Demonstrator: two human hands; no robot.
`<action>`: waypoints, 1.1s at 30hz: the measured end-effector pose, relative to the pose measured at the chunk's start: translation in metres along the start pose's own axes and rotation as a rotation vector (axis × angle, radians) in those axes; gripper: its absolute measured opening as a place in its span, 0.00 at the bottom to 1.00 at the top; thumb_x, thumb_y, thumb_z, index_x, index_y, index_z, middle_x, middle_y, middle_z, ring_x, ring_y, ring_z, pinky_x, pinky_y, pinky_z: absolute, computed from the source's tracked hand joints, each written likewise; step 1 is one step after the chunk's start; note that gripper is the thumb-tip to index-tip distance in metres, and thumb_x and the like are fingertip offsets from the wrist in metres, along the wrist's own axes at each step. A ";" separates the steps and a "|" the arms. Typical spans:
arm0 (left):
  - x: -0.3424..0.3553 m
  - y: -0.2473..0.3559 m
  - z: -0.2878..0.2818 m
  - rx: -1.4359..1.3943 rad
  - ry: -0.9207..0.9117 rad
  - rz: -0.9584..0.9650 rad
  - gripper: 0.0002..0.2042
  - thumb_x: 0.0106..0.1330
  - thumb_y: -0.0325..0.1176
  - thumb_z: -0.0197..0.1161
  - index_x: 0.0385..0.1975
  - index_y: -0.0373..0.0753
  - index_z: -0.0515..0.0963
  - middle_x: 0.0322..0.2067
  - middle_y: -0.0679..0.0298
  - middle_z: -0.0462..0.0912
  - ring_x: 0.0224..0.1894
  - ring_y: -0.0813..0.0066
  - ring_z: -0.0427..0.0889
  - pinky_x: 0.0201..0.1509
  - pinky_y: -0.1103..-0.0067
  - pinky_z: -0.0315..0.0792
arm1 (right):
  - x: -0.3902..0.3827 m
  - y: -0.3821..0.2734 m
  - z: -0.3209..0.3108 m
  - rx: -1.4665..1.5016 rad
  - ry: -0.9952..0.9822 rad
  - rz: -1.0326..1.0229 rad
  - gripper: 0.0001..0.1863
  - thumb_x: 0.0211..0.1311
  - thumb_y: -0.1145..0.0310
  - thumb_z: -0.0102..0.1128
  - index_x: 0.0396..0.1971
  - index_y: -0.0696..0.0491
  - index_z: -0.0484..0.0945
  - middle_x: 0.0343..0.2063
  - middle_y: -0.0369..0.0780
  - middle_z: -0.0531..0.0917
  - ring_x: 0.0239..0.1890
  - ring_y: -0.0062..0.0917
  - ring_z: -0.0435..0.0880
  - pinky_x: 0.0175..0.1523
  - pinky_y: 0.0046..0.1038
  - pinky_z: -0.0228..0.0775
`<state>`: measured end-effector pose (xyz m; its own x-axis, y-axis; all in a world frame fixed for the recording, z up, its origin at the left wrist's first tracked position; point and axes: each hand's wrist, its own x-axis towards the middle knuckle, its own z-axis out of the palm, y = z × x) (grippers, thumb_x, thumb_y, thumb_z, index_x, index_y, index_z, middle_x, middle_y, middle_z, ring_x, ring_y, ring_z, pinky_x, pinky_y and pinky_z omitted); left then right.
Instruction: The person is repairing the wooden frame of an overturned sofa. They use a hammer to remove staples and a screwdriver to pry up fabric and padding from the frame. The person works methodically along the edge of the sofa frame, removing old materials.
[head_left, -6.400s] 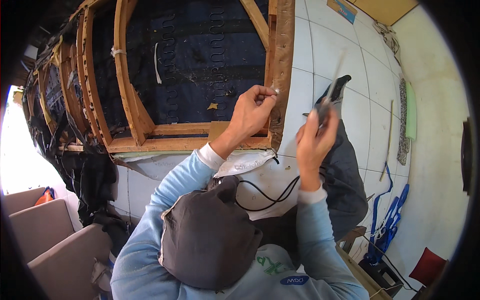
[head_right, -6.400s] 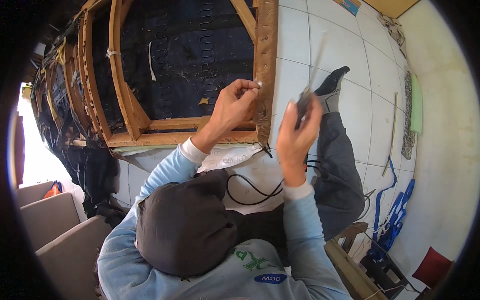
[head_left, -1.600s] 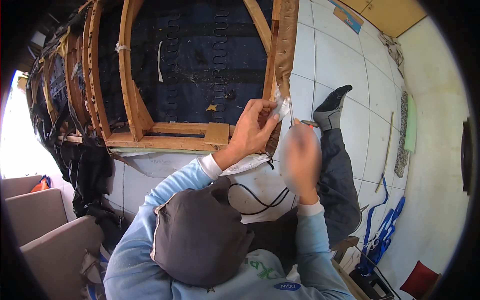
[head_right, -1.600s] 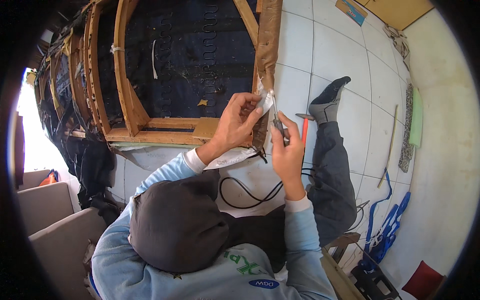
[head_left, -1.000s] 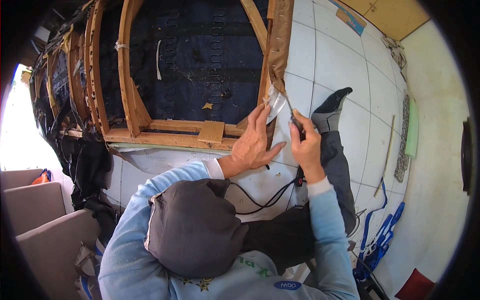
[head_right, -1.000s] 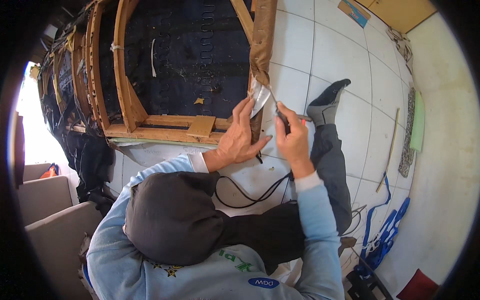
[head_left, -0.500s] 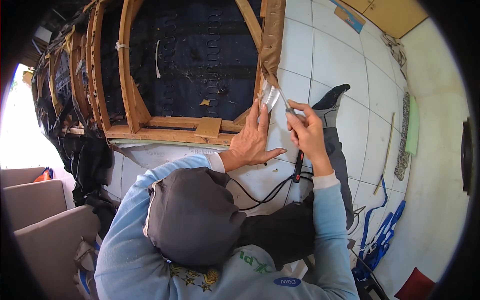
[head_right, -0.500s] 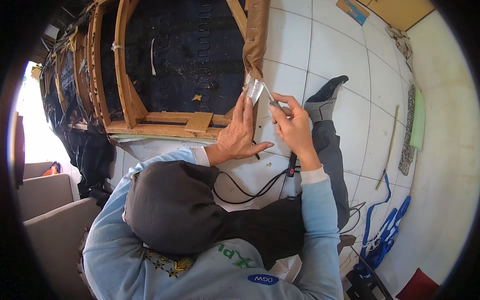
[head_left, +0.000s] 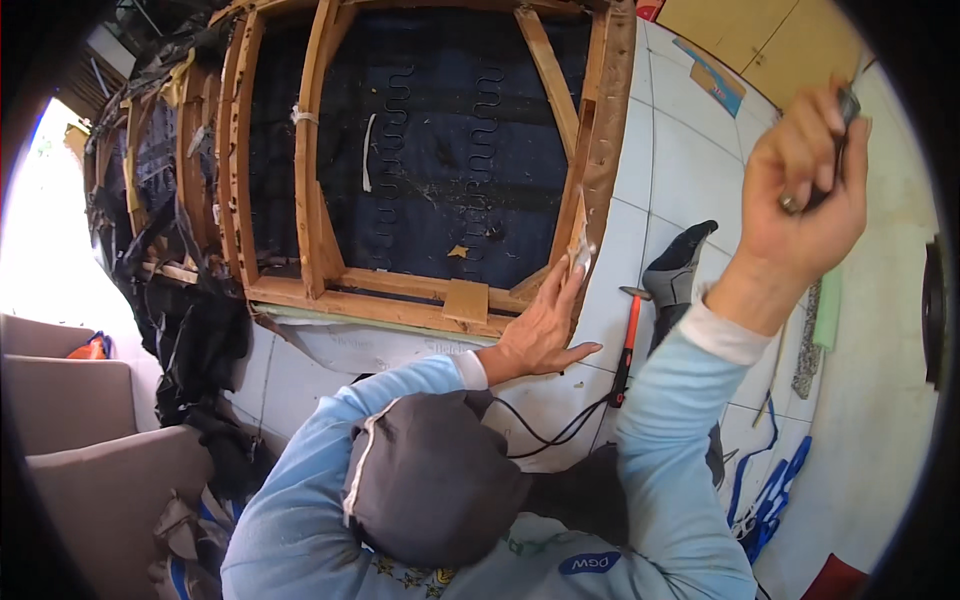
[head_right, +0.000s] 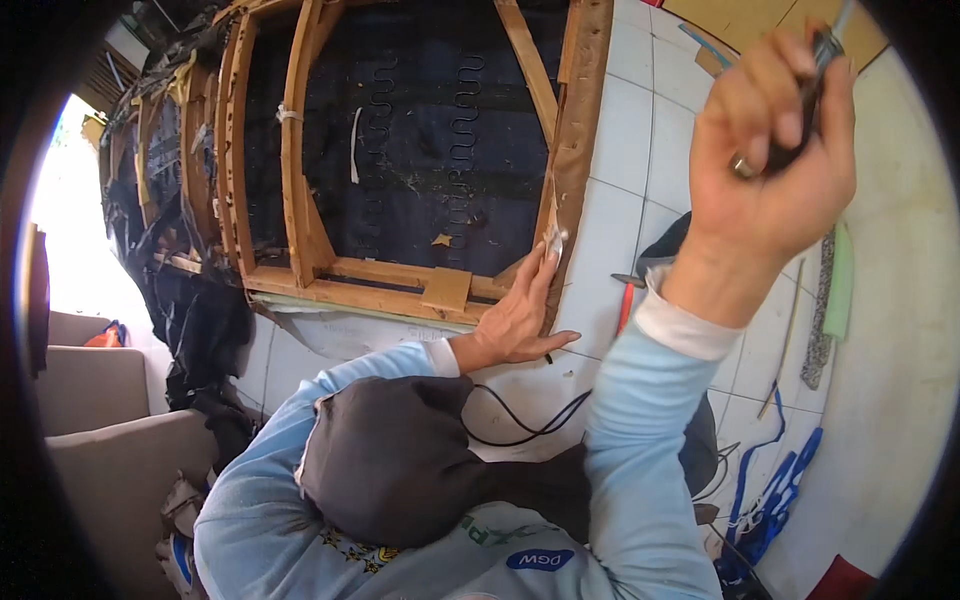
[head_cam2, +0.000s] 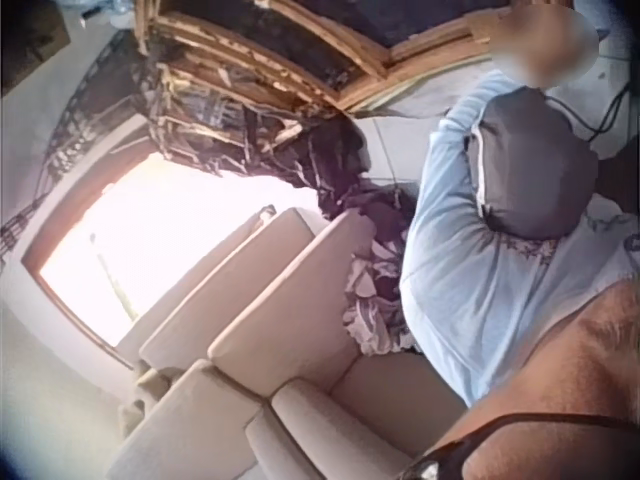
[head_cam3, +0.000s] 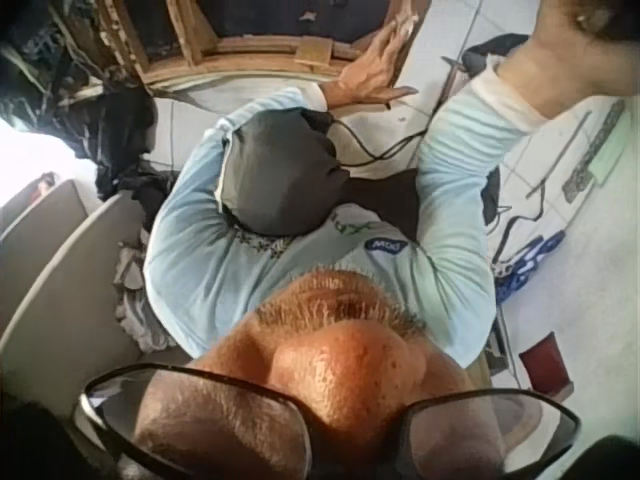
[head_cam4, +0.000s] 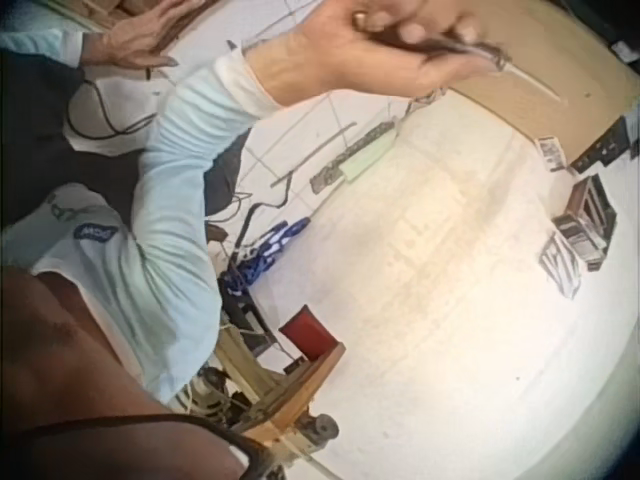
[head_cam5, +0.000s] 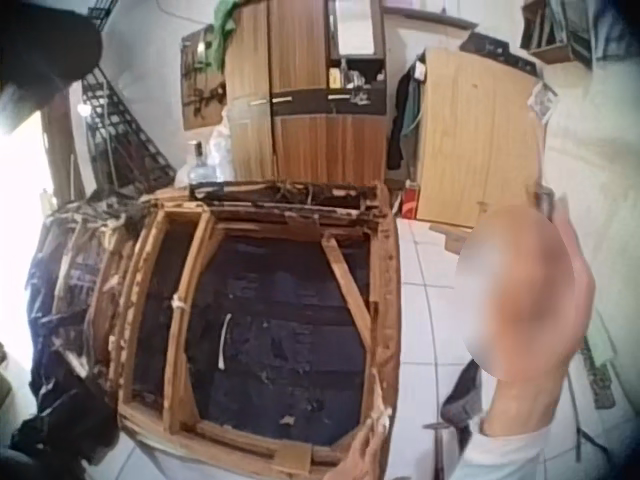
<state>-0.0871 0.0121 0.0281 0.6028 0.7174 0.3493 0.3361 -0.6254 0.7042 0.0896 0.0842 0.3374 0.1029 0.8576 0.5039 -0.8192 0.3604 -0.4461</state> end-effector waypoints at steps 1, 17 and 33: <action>0.003 -0.005 -0.004 -0.014 0.077 -0.016 0.60 0.69 0.53 0.76 0.81 0.21 0.38 0.78 0.23 0.44 0.81 0.23 0.53 0.84 0.54 0.59 | -0.011 0.008 -0.002 -0.159 0.074 -0.021 0.15 0.88 0.58 0.52 0.53 0.55 0.77 0.22 0.31 0.70 0.17 0.16 0.65 0.21 0.19 0.56; -0.068 -0.041 -0.127 0.144 -0.202 -0.244 0.14 0.75 0.39 0.70 0.52 0.38 0.90 0.55 0.54 0.90 0.57 0.52 0.87 0.66 0.62 0.78 | -0.329 0.054 -0.091 -1.038 0.867 0.497 0.24 0.85 0.68 0.57 0.73 0.59 0.67 0.25 0.33 0.72 0.15 0.12 0.68 0.16 0.20 0.59; -0.075 -0.042 -0.100 0.193 -0.082 -0.101 0.09 0.69 0.39 0.76 0.45 0.48 0.94 0.53 0.72 0.92 0.60 0.68 0.85 0.78 0.57 0.67 | -0.357 0.059 -0.093 -1.515 0.126 0.720 0.23 0.73 0.70 0.73 0.65 0.55 0.80 0.48 0.50 0.91 0.45 0.36 0.93 0.50 0.31 0.81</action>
<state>-0.2185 0.0155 0.0344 0.6134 0.7566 0.2263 0.5250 -0.6047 0.5989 0.0572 -0.1662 0.0623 0.0778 0.9885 -0.1300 0.5193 -0.1515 -0.8410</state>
